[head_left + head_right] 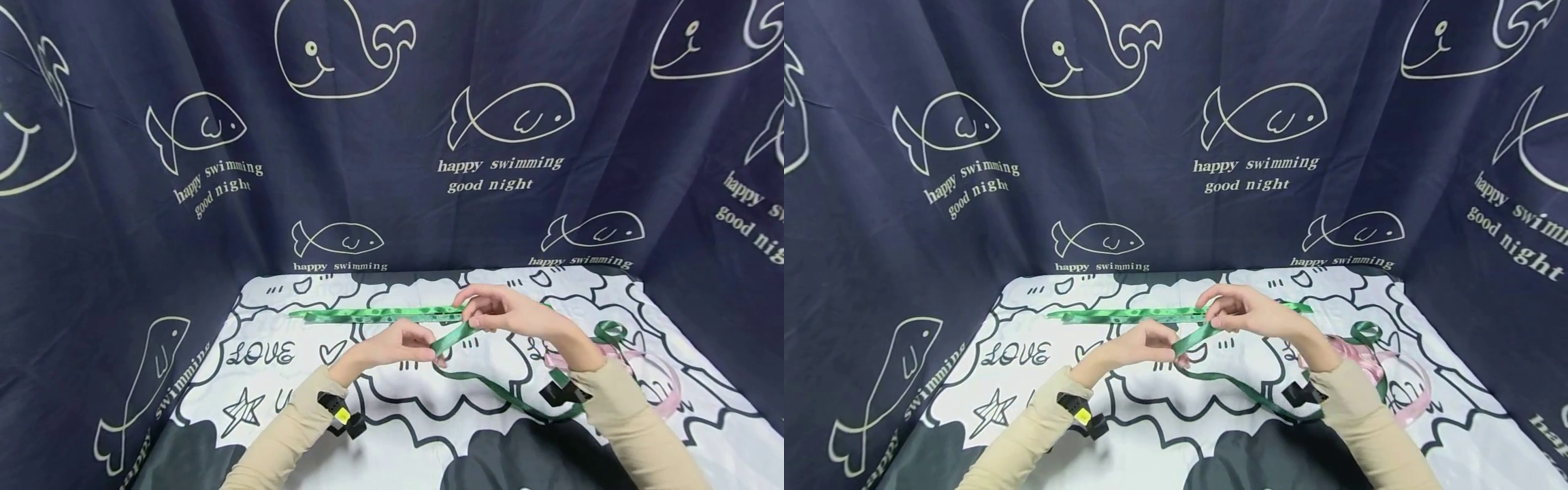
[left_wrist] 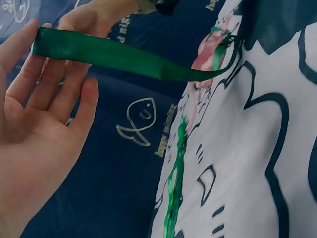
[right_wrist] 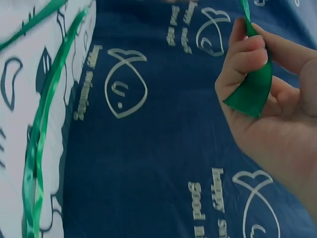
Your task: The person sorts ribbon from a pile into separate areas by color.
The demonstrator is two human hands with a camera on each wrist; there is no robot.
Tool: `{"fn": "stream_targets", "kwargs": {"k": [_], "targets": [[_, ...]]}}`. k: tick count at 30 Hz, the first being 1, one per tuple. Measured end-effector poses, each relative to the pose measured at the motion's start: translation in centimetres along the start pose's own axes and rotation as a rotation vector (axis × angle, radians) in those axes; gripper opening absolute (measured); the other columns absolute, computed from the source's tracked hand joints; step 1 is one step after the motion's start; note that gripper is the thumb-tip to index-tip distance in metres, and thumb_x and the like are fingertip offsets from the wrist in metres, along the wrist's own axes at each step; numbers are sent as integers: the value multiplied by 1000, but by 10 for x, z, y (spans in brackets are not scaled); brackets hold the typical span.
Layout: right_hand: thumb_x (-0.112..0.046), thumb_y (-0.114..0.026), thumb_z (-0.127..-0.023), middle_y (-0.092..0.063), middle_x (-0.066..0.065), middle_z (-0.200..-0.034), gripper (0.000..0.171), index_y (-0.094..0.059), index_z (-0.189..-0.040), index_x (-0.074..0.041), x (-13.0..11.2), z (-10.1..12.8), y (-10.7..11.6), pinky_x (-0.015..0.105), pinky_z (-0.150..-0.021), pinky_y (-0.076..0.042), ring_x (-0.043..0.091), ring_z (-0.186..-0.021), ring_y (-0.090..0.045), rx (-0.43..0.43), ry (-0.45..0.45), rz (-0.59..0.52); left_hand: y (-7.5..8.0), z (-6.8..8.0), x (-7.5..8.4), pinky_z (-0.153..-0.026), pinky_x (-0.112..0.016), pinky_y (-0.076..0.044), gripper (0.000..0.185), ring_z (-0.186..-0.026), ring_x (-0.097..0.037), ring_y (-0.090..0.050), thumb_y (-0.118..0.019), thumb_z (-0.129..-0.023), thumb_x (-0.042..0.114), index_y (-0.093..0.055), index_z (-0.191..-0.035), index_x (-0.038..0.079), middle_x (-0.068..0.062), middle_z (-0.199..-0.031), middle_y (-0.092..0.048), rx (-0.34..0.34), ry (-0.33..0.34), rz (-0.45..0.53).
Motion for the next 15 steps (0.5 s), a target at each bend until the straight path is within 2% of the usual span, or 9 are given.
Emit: {"fn": "stream_targets", "kwargs": {"k": [3,7,12,15], "targets": [[-4,-60,-93,-66,-6,-87,27,-54,-119,-2,7,6,13,26,-59,-46,13,-66,-53,61,-28,21,10,11,3,-78,-29,-53,37,-83,-6,-66,-59,-96,20,-57,-92,-17,-21,-84,-68,27,-5,-3],[-6,-64,-91,-66,-7,-86,26,-57,-117,-5,19,18,30,23,-70,-51,5,-76,-60,142,-94,26,24,26,6,-76,-27,-53,42,-79,-6,-62,-59,-96,23,-53,-92,-19,6,-83,-66,57,-21,18],[-10,-66,-91,-67,-8,-87,25,-59,-115,-8,33,33,48,22,-70,-51,5,-79,-62,231,-182,44,38,44,12,-76,-24,-52,52,-78,-5,-61,-59,-96,30,-49,-94,-21,10,-82,-65,70,-40,38],[-11,-65,-91,-68,-8,-88,24,-59,-114,-9,43,39,55,22,-73,-52,7,-80,-62,249,-211,35,45,53,13,-73,-23,-51,45,-74,-6,-58,-57,-97,28,-50,-94,-16,9,-80,-62,73,-48,52]]}}
Point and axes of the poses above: each hand's wrist, its own z-axis away from the middle knuckle, its own y-axis out of the back of the hand, x = y × z, the point moved 5 cm from there along -z, towards the middle knuckle
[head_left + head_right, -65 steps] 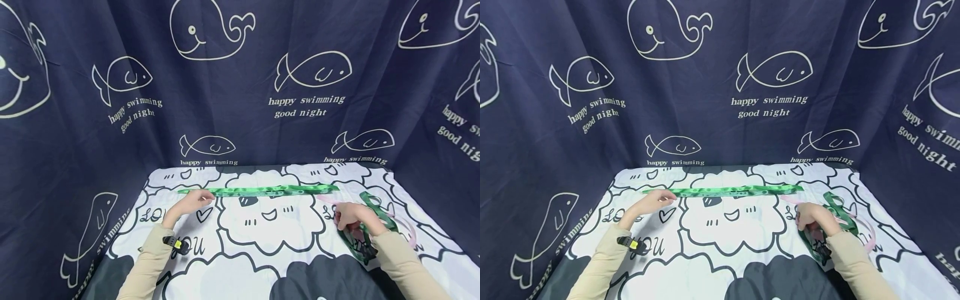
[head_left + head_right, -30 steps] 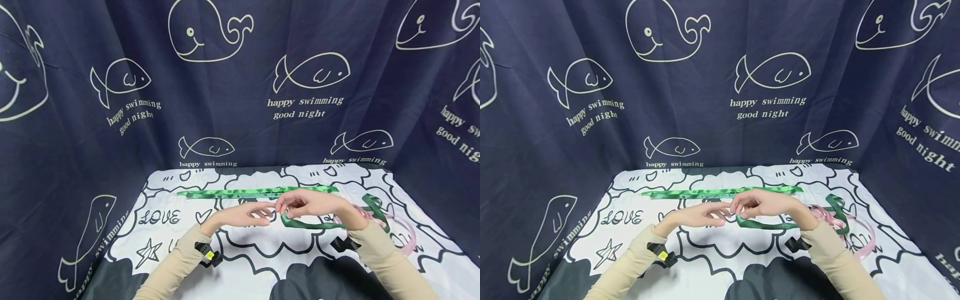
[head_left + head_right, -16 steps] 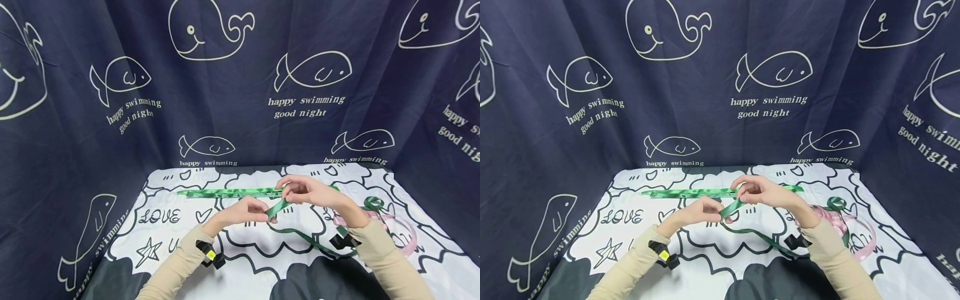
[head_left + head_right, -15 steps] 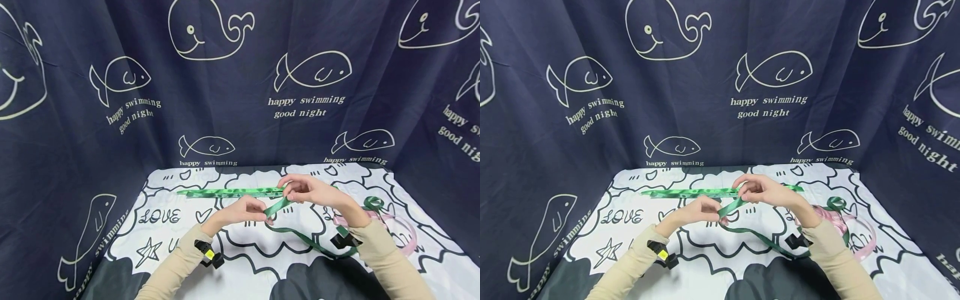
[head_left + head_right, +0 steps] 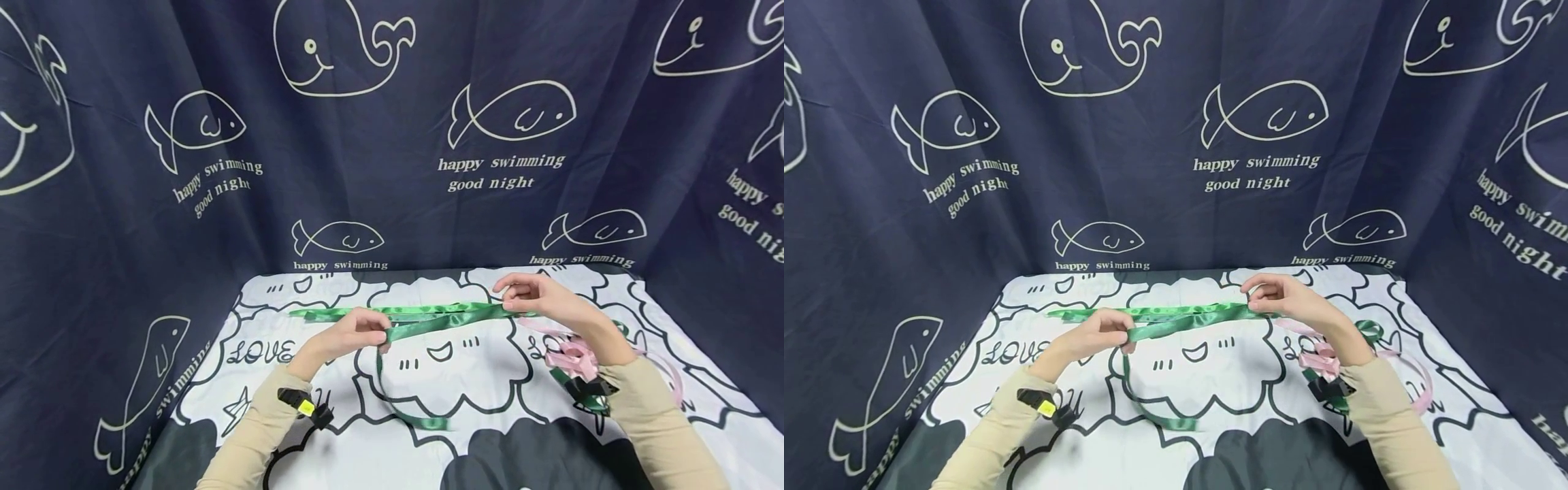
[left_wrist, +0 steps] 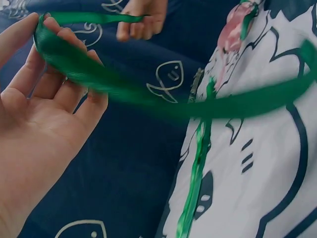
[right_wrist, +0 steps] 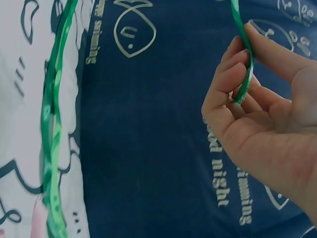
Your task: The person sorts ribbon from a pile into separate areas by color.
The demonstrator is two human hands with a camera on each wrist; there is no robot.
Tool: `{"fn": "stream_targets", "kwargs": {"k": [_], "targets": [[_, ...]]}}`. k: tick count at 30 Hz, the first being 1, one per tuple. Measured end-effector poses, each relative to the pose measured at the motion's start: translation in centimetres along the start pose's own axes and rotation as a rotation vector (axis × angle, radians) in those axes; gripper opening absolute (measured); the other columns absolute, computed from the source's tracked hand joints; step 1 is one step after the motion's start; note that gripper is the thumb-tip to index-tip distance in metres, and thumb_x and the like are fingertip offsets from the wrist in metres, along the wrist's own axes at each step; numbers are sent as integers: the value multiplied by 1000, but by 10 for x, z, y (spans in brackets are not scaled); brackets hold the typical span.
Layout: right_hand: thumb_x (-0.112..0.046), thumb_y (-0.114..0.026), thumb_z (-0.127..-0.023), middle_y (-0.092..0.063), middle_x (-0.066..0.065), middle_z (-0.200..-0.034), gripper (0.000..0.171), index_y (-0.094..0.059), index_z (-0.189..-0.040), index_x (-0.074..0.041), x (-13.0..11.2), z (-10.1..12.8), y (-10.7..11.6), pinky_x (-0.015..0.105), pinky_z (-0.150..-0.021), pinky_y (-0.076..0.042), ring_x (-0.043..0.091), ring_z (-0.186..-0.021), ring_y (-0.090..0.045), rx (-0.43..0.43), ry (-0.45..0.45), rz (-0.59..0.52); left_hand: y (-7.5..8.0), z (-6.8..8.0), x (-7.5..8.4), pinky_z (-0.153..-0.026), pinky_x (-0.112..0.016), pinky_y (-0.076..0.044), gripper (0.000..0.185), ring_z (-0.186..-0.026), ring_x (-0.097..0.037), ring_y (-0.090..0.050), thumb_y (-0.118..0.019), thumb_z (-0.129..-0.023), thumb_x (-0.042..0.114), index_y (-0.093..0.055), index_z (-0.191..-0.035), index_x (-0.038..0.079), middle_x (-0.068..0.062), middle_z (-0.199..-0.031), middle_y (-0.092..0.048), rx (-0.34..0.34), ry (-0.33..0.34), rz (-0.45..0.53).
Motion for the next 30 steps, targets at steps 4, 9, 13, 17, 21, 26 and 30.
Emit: {"fn": "stream_targets", "kwargs": {"k": [4,9,13,17,21,26,30], "targets": [[-9,-63,-92,-69,-9,-89,21,-59,-113,-10,13,1,7,24,-77,-54,5,-82,-64,13,-13,-29,11,13,0,-68,-24,-49,19,-70,-10,-54,-54,-99,17,-58,-95,0,7,-78,-59,6,8,41],[-8,-62,-93,-70,-10,-90,20,-60,-112,-14,30,3,16,23,-75,-53,2,-83,-64,47,-39,-75,25,30,-2,-64,-23,-46,11,-67,-9,-52,-52,-99,11,-63,-99,13,7,-76,-58,42,50,25],[-10,-63,-93,-70,-10,-91,21,-59,-113,-12,45,6,22,24,-75,-54,4,-84,-65,74,-116,-92,36,44,-7,-62,-19,-45,14,-67,-4,-53,-51,-98,8,-62,-99,-1,7,-77,-58,105,142,-27],[-11,-63,-93,-69,-10,-91,23,-58,-115,-11,55,10,25,26,-79,-55,3,-86,-64,87,-177,-98,45,57,-13,-57,-18,-42,23,-64,-3,-52,-51,-98,8,-58,-101,-14,6,-74,-58,157,257,-157],[-9,-62,-93,-69,-12,-90,20,-60,-111,-17,57,12,29,23,-76,-53,2,-83,-63,95,-151,-112,51,66,-18,-58,-21,-47,19,-64,-5,-55,-51,-96,6,-62,-98,-9,-3,-74,-61,172,348,-257],[-8,-61,-93,-70,-12,-89,21,-61,-110,-20,54,14,37,22,-73,-51,2,-81,-64,107,-119,-116,60,73,-25,-58,-23,-47,17,-61,-4,-53,-50,-89,0,-64,-85,-9,-22,-72,-62,173,415,-431],[-8,-62,-93,-70,-12,-89,20,-62,-110,-20,55,16,41,22,-76,-52,3,-83,-65,118,-129,-109,70,82,-33,-54,-18,-40,19,-56,-3,-48,-50,-84,0,-64,-74,-7,-19,-66,-62,178,466,-552]]}}
Point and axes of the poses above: each hand's wrist, its own z-axis away from the middle knuckle, its own y-axis out of the back of the hand, x = y × z, the point moved 5 cm from there along -z, towards the middle knuckle
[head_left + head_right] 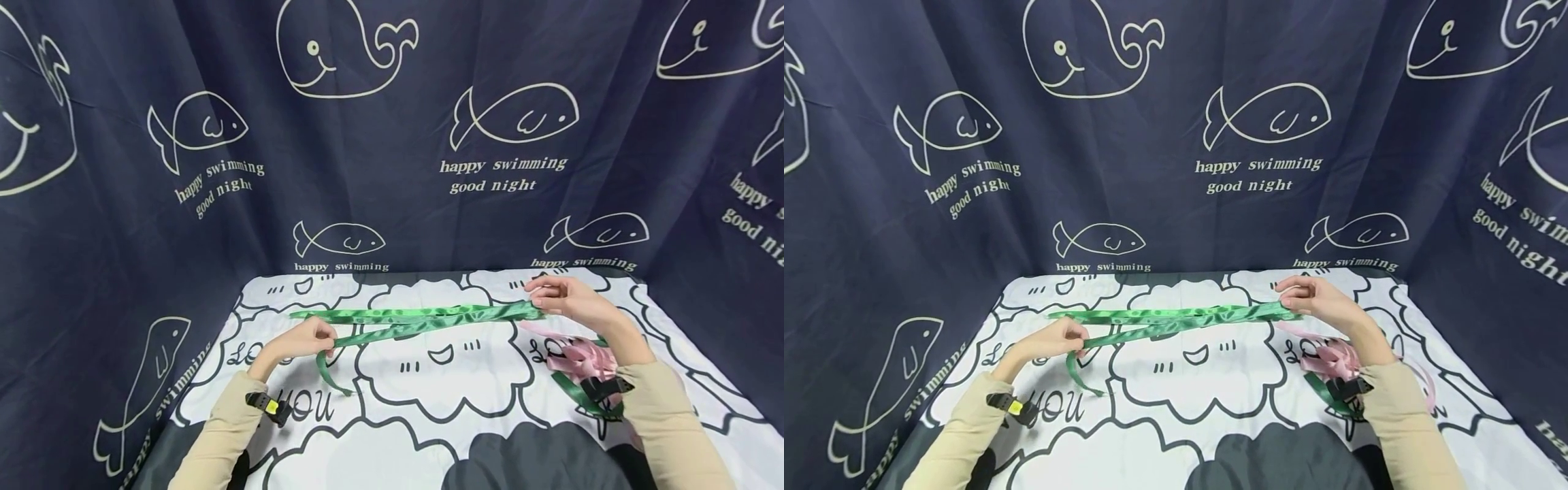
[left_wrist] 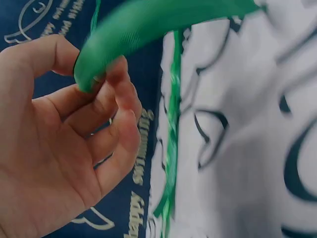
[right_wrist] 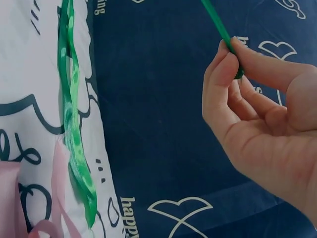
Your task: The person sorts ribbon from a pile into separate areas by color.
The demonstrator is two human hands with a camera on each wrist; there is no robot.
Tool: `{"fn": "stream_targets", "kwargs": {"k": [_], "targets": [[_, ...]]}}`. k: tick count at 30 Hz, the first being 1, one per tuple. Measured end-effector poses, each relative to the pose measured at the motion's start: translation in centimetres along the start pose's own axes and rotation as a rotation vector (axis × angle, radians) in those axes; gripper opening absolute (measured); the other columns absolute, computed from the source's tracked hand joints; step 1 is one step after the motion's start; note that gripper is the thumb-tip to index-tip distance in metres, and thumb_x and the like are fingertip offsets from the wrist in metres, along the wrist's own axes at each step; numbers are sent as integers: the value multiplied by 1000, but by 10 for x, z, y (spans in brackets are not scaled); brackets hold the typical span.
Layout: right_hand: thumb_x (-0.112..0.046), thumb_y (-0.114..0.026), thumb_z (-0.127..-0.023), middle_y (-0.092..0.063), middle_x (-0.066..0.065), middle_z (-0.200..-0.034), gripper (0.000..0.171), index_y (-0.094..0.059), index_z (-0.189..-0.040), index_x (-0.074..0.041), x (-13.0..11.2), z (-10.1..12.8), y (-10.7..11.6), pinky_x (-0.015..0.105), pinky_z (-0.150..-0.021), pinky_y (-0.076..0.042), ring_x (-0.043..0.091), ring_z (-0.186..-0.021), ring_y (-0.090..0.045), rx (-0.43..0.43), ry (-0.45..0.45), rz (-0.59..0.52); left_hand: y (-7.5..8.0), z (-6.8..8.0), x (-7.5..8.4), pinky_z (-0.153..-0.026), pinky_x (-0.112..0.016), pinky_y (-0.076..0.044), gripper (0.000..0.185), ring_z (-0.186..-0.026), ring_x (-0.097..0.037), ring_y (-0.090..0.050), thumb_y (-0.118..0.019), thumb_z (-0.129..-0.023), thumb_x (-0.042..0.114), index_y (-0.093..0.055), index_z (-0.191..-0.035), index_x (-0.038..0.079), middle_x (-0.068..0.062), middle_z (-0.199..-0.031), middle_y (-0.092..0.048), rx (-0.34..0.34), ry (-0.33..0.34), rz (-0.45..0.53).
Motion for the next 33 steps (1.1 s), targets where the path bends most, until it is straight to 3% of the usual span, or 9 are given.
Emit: {"fn": "stream_targets", "kwargs": {"k": [4,9,13,16,20,26,30,33], "targets": [[-8,-61,-93,-69,-11,-91,19,-60,-112,-11,10,1,4,20,-79,-52,2,-87,-64,4,-64,-35,5,6,-20,-50,-16,-34,21,-51,-2,-41,-50,-85,2,-67,-76,-6,-8,-64,-63,9,55,-22],[-7,-60,-94,-68,-10,-92,25,-55,-117,1,32,1,11,19,-79,-53,0,-88,-62,17,-169,-32,9,12,-43,-50,-19,-39,27,-57,-5,-49,-47,-93,5,-69,-83,-7,-13,-75,-69,-8,128,34],[-3,-58,-93,-66,-6,-92,32,-49,-121,11,47,-2,14,21,-80,-54,1,-86,-62,14,-227,-2,11,16,-57,-54,-24,-47,29,-64,-10,-58,-43,-97,5,-60,-83,-13,-19,-78,-67,-32,146,133],[1,-55,-92,-66,-1,-95,39,-43,-125,19,57,-4,14,23,-80,-55,2,-85,-62,0,-256,33,13,20,-67,-61,-27,-53,28,-68,-12,-61,-42,-100,6,-54,-89,-17,-12,-79,-66,-48,167,226],[2,-56,-91,-66,2,-96,41,-43,-124,22,70,-5,14,24,-79,-56,3,-82,-63,14,-305,66,16,27,-77,-68,-26,-56,36,-73,-10,-63,-49,-101,16,-59,-107,-18,-2,-84,-68,-52,204,333],[2,-57,-90,-64,-2,-83,39,-45,-120,25,83,-5,13,22,-70,-55,3,-73,-62,68,-341,98,21,31,-87,-74,-22,-56,36,-78,-6,-66,-58,-96,15,-61,-113,-17,0,-90,-73,33,255,526],[1,-59,-89,-63,-5,-72,38,-47,-116,24,87,-6,11,20,-62,-53,2,-65,-59,90,-353,131,23,32,-94,-69,-16,-54,19,-73,-2,-65,-58,-96,10,-69,-104,-3,1,-88,-73,128,322,621],[0,-60,-88,-61,-5,-68,36,-49,-114,22,89,-7,12,20,-59,-52,3,-62,-57,121,-365,158,23,32,-97,-62,-14,-53,13,-69,0,-65,-61,-94,11,-69,-102,3,3,-82,-73,203,397,626]]}}
Point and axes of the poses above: each hand's wrist, its own z-axis away from the middle knuckle, its own y-axis out of the back of the hand, x = y × z, the point moved 5 cm from there along -z, towards the middle knuckle
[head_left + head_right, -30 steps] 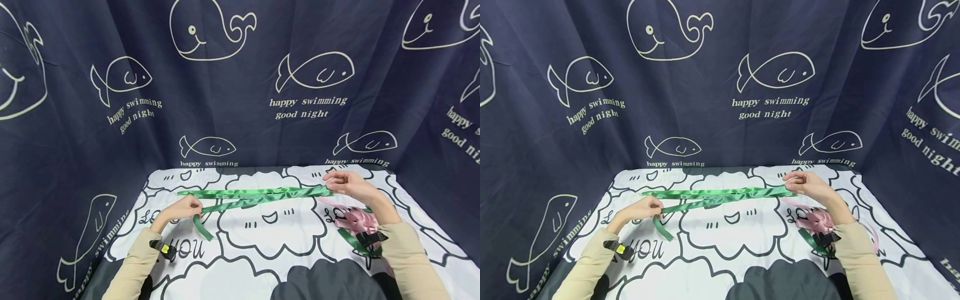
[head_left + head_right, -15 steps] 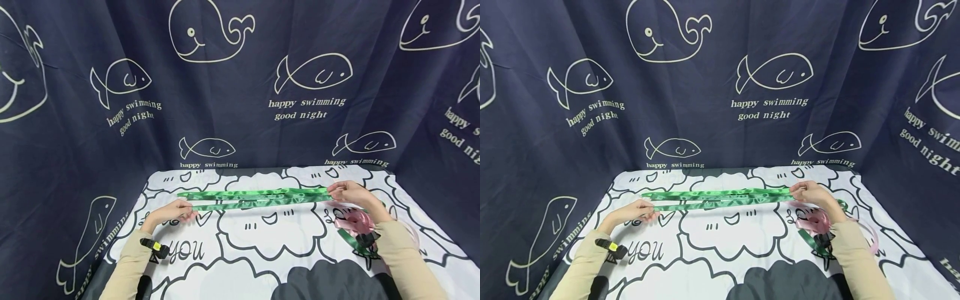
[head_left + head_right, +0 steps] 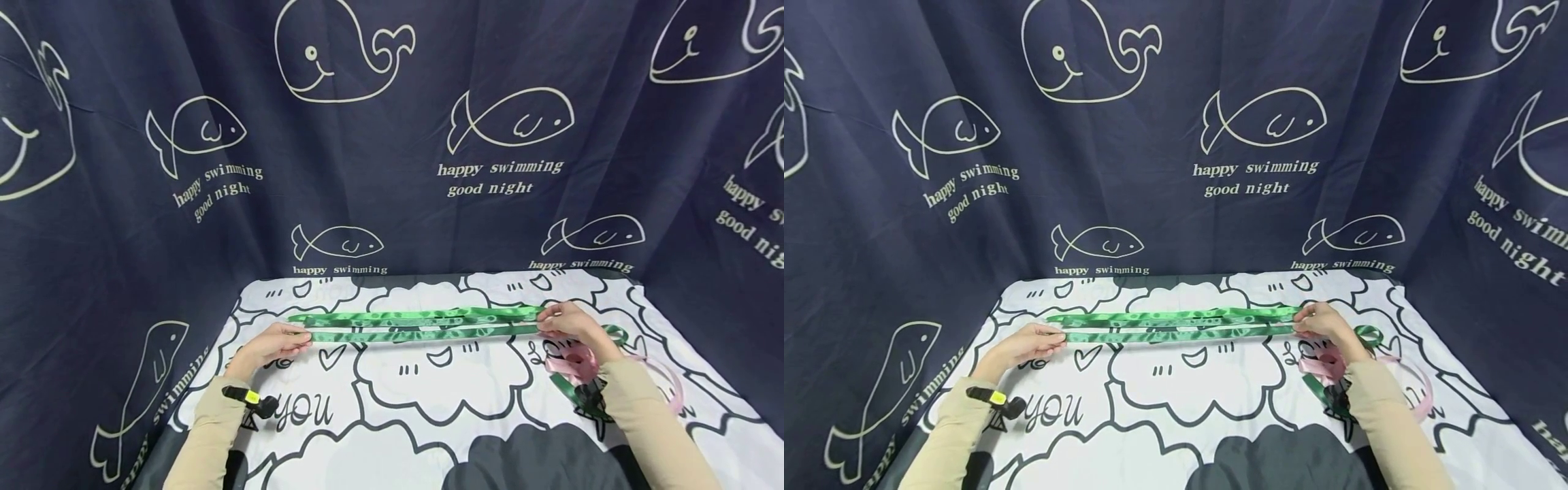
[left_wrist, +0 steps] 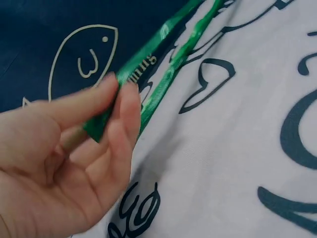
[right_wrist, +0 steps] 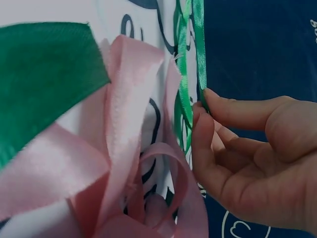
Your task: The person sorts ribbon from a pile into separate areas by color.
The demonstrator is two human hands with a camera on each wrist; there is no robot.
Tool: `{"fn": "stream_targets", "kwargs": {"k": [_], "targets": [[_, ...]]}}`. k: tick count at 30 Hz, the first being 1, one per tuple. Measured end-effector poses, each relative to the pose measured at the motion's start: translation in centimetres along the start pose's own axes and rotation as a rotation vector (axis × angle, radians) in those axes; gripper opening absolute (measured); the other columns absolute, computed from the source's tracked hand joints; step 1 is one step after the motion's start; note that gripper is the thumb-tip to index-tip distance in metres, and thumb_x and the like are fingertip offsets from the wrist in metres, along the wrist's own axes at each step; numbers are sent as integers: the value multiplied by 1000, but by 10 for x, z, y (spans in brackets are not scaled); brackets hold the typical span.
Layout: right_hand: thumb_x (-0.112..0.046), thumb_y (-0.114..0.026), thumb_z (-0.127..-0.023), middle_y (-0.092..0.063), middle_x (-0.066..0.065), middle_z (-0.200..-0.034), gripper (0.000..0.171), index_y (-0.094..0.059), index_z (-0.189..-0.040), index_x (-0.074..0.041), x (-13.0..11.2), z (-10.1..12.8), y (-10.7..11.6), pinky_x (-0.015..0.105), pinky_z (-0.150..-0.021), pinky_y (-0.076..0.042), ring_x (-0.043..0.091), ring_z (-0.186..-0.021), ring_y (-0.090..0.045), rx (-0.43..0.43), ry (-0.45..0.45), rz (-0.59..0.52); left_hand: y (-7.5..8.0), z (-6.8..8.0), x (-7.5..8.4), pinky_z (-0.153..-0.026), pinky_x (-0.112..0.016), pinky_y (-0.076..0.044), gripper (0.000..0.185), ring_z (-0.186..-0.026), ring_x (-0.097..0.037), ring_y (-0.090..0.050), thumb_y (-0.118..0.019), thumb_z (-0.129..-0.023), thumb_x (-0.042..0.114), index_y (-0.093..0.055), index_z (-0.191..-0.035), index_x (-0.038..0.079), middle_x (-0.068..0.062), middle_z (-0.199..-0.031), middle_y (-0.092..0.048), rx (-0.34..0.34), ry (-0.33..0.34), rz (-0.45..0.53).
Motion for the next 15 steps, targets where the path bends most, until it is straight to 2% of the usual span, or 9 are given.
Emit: {"fn": "stream_targets", "kwargs": {"k": [3,7,11,15], "targets": [[2,-60,-87,-61,-3,-69,34,-50,-112,22,1,-2,1,20,-60,-52,4,-62,-57,40,-16,4,-1,-1,-2,-59,-13,-51,22,-67,0,-66,-63,-93,12,-65,-108,-5,4,-78,-73,65,39,-31],[6,-59,-85,-62,1,-76,33,-49,-112,24,4,-3,3,23,-63,-55,5,-63,-60,102,-40,-10,-2,-7,-6,-55,-12,-49,35,-63,-1,-66,-60,-94,12,-58,-116,-15,4,-76,-73,118,61,-68],[6,-60,-84,-62,5,-78,32,-52,-111,22,7,-4,5,24,-64,-57,6,-64,-62,155,-69,7,2,-16,-10,-52,-13,-48,36,-59,-2,-66,-63,-93,12,-58,-116,-14,4,-71,-72,217,80,-99],[2,-62,-83,-63,1,-75,30,-55,-107,18,10,-6,8,24,-64,-56,6,-64,-62,173,-84,47,2,-19,-6,-50,-15,-46,28,-56,-2,-64,-64,-92,12,-62,-109,-9,6,-66,-69,328,97,-170]]}}
Point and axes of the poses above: each hand's wrist, its own z-axis away from the middle knuckle, its own y-axis out of the back of the hand, x = y × z, the point moved 5 cm from there along -z, towards the middle knuckle
